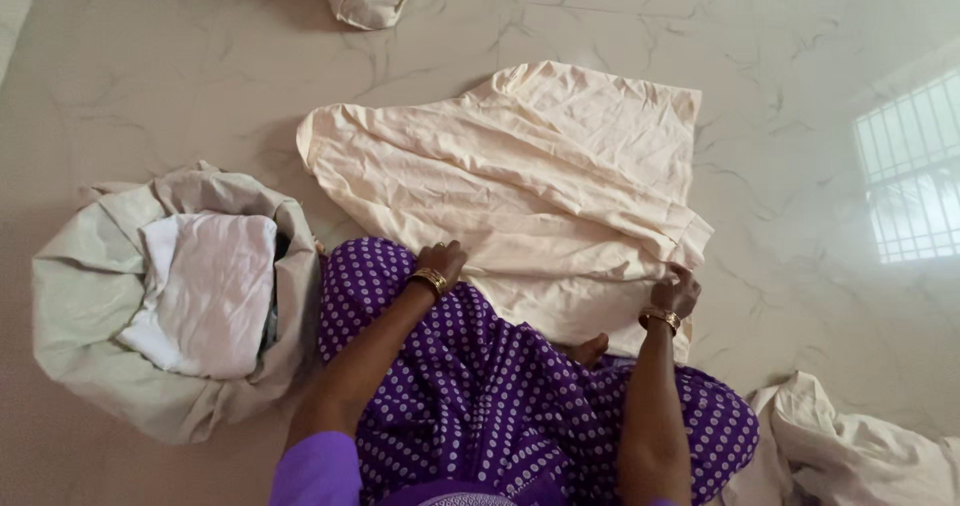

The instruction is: The person folds light-colored garments by hand while sitting on the floor.

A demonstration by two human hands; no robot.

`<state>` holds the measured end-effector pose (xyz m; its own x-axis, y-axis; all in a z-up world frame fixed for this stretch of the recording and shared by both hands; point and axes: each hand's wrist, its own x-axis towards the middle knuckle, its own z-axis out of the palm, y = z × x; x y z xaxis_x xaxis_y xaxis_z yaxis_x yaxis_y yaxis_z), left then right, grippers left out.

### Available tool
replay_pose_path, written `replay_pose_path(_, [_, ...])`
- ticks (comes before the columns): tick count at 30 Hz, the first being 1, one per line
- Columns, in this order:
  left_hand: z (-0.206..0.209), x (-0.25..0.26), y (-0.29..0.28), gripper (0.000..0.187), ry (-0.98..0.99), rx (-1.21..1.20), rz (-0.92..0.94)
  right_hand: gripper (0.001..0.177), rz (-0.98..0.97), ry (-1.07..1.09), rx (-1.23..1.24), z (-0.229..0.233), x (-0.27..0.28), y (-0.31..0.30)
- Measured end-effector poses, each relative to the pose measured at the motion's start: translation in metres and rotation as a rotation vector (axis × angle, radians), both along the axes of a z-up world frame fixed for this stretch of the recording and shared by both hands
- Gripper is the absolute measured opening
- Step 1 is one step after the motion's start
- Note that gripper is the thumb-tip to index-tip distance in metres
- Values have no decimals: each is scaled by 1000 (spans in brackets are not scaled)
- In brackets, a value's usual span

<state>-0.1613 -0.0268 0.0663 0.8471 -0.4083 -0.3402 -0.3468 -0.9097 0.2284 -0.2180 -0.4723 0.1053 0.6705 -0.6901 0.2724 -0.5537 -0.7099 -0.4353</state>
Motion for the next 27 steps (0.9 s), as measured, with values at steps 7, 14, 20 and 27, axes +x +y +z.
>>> replay_pose_path(7, [24, -5, -2, 19, -21, 31, -34, 42, -276, -330, 1180, 2, 17, -12])
replay_pose_path(14, [13, -6, 0, 18, -32, 33, 5, 51, -268, -719, 1436, 14, 13, -24])
replay_pose_path(20, [11, -8, 0, 22, -16, 51, 8, 61, -393, -602, 1502, 12, 4, -21])
replay_pose_path(27, [20, -7, -2, 18, 3, 87, -6, 64, -257, -659, 1294, 20, -6, -18])
